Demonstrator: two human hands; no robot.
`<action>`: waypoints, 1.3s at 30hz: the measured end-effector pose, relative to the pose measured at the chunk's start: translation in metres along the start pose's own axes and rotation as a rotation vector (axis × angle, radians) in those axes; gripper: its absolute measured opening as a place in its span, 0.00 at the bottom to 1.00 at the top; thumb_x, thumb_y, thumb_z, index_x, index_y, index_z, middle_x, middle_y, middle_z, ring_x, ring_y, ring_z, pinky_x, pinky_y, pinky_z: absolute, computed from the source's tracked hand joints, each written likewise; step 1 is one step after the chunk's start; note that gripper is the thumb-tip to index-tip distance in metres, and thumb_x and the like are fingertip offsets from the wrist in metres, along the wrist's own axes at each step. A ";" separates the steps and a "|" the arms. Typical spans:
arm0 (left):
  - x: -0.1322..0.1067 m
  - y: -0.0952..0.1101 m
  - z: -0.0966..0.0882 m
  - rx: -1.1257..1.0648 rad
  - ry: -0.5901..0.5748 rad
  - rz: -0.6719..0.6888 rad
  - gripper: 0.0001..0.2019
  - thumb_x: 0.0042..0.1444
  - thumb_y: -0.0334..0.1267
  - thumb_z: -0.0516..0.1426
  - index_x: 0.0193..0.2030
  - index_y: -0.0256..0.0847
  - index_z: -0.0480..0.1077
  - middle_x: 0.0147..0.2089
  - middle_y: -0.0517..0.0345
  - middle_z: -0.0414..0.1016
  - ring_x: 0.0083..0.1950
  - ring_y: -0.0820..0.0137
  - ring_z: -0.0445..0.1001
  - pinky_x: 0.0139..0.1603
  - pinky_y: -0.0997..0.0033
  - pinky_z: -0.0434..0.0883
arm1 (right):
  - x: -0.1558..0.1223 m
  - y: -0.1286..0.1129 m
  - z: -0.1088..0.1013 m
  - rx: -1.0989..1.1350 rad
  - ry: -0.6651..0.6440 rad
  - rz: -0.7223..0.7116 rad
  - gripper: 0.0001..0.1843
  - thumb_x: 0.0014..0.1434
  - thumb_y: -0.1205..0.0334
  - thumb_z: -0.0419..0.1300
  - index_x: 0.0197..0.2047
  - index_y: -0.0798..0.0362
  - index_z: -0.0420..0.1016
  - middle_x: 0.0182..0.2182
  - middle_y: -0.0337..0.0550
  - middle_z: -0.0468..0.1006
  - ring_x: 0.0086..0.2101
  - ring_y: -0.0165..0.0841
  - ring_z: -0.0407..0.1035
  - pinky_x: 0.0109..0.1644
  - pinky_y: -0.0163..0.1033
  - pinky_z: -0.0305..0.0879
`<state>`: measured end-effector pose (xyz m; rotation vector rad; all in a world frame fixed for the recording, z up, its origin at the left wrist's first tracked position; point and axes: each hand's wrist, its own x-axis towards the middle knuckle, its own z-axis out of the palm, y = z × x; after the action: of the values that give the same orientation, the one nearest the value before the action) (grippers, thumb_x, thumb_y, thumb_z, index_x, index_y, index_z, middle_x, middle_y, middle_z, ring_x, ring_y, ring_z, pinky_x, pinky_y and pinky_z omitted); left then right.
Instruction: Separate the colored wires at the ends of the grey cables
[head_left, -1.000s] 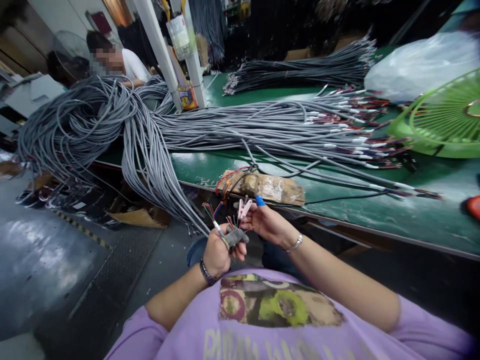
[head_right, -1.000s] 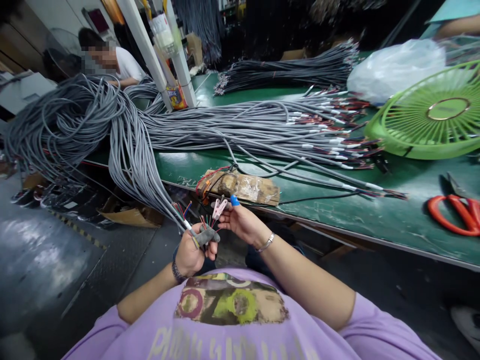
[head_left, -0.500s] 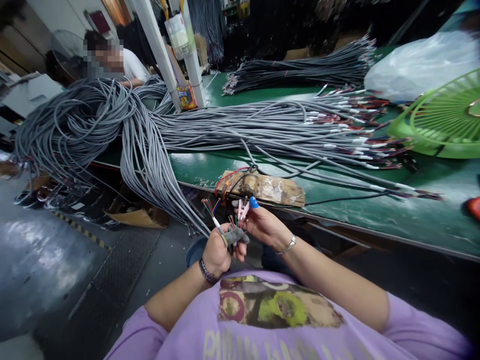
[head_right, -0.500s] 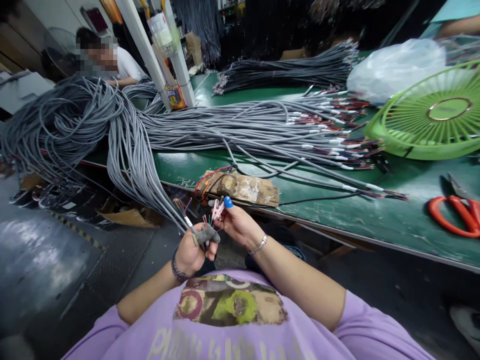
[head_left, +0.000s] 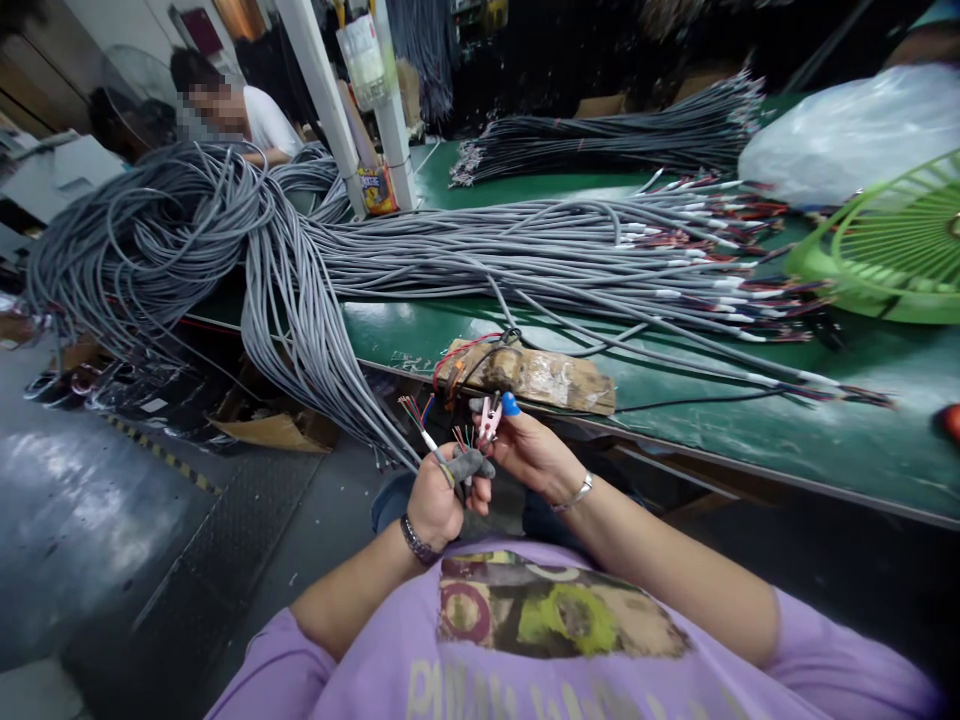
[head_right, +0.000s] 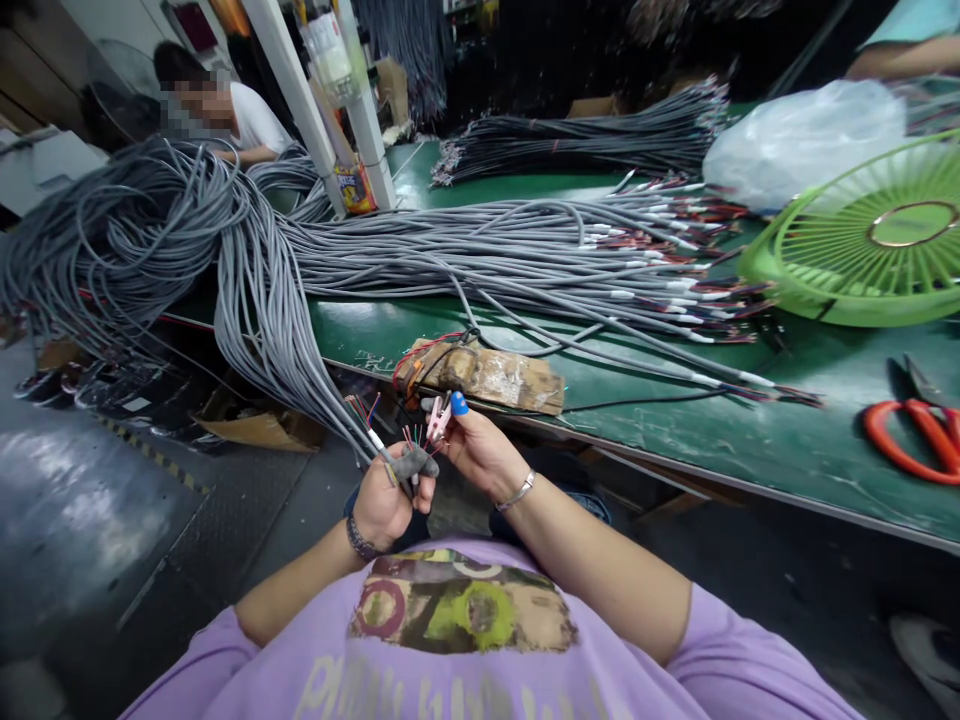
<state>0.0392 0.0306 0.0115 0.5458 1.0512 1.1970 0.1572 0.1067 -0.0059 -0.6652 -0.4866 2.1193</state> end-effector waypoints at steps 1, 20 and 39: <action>0.000 -0.001 0.000 0.007 0.008 -0.010 0.15 0.42 0.46 0.64 0.23 0.35 0.70 0.14 0.59 0.70 0.12 0.76 0.64 0.12 0.78 0.57 | 0.000 0.000 0.000 -0.001 0.008 0.000 0.14 0.53 0.51 0.68 0.30 0.55 0.78 0.25 0.38 0.78 0.25 0.26 0.68 0.29 0.31 0.67; -0.017 -0.003 -0.001 0.108 -0.011 0.062 0.20 0.43 0.53 0.65 0.24 0.34 0.71 0.16 0.58 0.71 0.13 0.75 0.66 0.13 0.79 0.55 | -0.010 -0.003 -0.007 -0.013 -0.064 0.100 0.23 0.58 0.40 0.58 0.35 0.53 0.77 0.29 0.42 0.78 0.27 0.28 0.69 0.31 0.33 0.68; -0.008 -0.004 0.005 0.165 0.061 0.181 0.20 0.46 0.53 0.63 0.27 0.36 0.69 0.18 0.59 0.72 0.14 0.77 0.67 0.15 0.78 0.53 | -0.011 -0.007 0.000 -0.093 0.048 0.057 0.14 0.51 0.51 0.69 0.34 0.53 0.79 0.30 0.41 0.80 0.30 0.29 0.72 0.33 0.33 0.68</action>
<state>0.0453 0.0230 0.0134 0.7494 1.1782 1.2983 0.1667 0.1015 0.0012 -0.7891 -0.5488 2.1392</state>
